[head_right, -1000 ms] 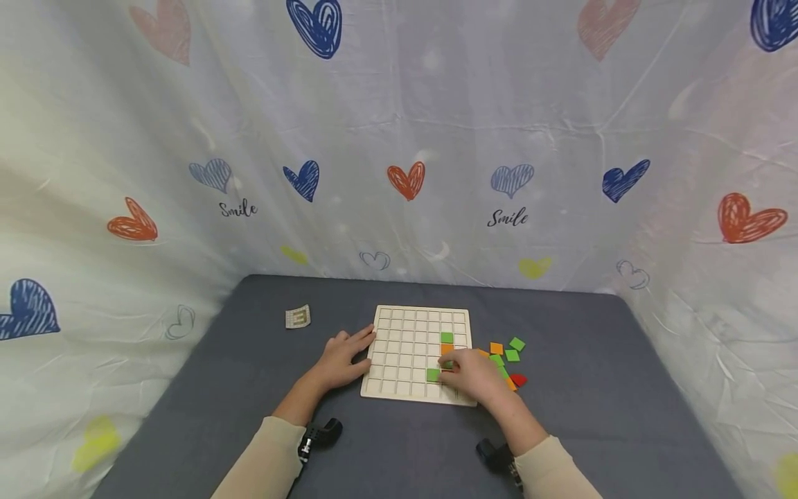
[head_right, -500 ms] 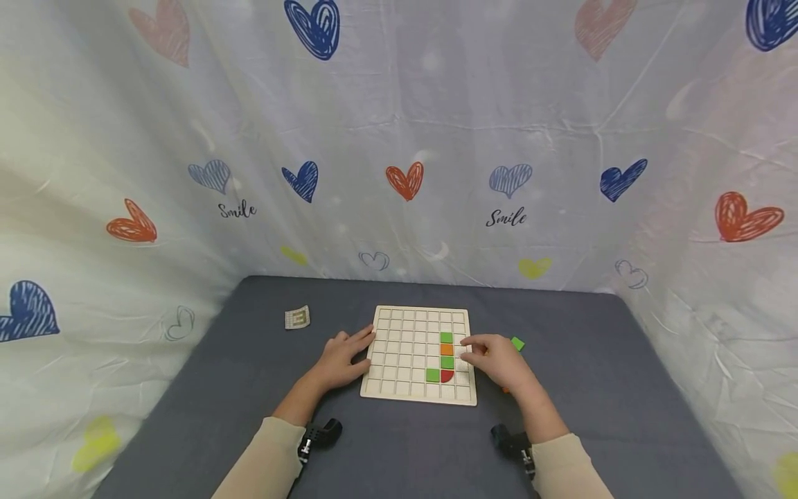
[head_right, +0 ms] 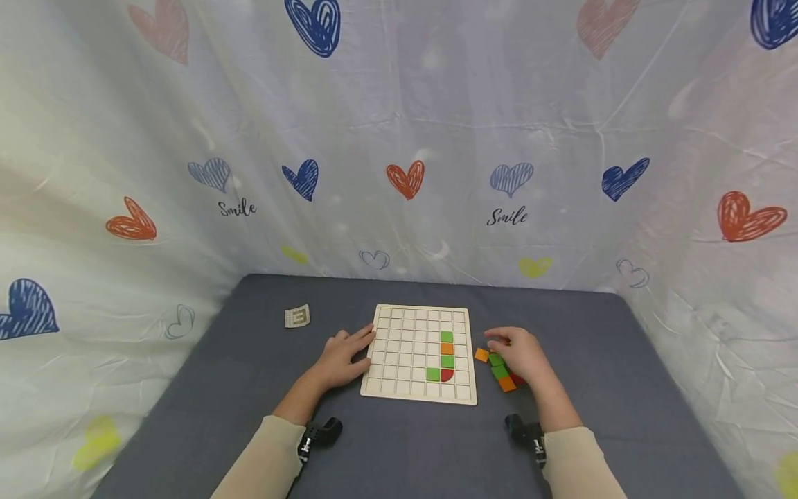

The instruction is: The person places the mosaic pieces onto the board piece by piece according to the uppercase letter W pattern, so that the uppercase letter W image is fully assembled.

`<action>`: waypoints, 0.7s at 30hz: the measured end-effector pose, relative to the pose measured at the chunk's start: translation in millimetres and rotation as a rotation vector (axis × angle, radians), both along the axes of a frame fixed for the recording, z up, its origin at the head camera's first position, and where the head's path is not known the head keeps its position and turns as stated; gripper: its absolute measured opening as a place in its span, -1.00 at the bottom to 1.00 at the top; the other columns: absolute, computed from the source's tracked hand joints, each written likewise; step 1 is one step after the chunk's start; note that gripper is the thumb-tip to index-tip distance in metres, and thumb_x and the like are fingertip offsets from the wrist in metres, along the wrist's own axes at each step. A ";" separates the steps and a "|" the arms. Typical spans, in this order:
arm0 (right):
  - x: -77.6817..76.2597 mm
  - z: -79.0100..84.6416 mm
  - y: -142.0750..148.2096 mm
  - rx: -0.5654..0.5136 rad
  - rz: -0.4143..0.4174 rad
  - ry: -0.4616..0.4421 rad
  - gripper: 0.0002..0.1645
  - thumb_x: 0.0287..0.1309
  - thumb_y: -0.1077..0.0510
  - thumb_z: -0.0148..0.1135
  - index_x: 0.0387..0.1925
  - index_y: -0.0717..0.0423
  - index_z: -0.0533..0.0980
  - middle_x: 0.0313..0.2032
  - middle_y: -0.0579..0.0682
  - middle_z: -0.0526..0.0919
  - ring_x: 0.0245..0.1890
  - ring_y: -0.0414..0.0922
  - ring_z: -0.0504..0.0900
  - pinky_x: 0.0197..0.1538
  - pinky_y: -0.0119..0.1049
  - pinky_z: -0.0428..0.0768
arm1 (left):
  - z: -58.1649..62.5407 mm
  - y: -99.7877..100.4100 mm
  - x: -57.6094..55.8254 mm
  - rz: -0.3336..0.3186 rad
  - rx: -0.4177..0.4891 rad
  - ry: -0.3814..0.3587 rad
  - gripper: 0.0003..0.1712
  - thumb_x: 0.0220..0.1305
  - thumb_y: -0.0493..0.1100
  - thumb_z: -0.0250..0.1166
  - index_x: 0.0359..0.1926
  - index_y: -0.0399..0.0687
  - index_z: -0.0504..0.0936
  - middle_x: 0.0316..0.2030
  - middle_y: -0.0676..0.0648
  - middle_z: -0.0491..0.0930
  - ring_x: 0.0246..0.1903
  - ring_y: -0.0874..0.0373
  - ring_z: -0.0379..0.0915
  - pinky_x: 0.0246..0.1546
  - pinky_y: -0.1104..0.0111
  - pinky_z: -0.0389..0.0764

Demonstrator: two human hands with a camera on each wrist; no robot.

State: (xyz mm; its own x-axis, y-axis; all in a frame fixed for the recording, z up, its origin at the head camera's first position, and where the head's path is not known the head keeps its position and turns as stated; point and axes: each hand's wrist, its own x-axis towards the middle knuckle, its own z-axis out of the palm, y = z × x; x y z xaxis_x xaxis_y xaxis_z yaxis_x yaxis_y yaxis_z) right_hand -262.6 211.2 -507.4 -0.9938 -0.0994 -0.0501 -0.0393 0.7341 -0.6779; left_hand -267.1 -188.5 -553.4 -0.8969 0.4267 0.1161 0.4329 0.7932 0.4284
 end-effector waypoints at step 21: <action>-6.7 -7.9 19.9 0.132 -0.029 -0.091 -0.59 0.36 0.23 0.27 0.18 0.30 0.62 -0.38 0.07 0.48 -0.34 0.01 0.40 -0.28 -0.13 0.34 | -0.2 -0.2 0.1 -0.003 0.009 -0.002 -0.30 0.43 0.05 0.11 0.54 0.02 0.35 0.54 0.03 0.21 -0.27 0.15 0.12 -0.16 0.18 0.13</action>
State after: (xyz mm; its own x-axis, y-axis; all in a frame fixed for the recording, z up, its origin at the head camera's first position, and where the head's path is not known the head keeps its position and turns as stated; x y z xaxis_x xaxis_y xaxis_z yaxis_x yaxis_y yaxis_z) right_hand -269.3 231.1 -515.3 -0.9869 -0.0573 -0.1511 0.0407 0.8170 -0.5752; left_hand -267.0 -188.7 -553.5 -0.8956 0.4289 0.1179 0.4347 0.7879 0.4363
